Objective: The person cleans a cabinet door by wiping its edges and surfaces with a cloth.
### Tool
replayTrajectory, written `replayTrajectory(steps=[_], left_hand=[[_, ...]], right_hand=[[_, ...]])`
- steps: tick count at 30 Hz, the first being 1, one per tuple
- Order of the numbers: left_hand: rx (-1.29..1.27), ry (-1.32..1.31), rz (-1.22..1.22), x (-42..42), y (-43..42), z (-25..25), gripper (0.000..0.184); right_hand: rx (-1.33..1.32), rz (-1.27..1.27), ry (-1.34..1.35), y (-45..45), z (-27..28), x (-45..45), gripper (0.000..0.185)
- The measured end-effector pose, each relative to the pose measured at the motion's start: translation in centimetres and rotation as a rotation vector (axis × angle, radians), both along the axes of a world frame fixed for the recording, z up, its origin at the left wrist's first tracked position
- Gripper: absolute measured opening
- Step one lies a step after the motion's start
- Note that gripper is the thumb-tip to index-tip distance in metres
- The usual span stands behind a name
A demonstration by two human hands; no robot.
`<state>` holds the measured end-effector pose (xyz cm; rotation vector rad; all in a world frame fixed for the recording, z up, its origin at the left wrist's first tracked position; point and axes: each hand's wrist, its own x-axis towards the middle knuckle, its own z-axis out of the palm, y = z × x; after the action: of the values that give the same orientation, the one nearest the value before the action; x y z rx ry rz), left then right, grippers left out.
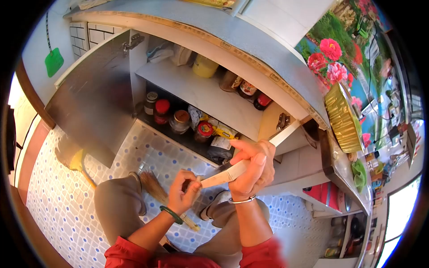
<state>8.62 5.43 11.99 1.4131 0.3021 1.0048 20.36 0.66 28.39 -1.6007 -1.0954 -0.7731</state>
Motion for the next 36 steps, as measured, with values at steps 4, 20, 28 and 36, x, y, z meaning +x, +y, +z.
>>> replayTrajectory(steps=[4,20,28,36], left_hand=[[-0.212,-0.048,-0.056,-0.1,-0.3,-1.1,0.010],[0.028,-0.333,0.054,2.4,-0.4,7.2,0.018],[-0.333,-0.034,-0.060,0.1,-0.9,-0.7,0.014],[0.213,-0.362,0.028,2.0,0.9,12.5,0.015]], right_hand=[[-0.001,-0.008,0.013,0.5,0.3,-0.4,0.053],[0.029,0.028,0.007,0.3,0.1,0.1,0.050],[0.005,-0.031,0.079,0.5,0.5,-0.9,0.052],[0.020,0.014,0.137,0.0,0.3,-0.9,0.052]])
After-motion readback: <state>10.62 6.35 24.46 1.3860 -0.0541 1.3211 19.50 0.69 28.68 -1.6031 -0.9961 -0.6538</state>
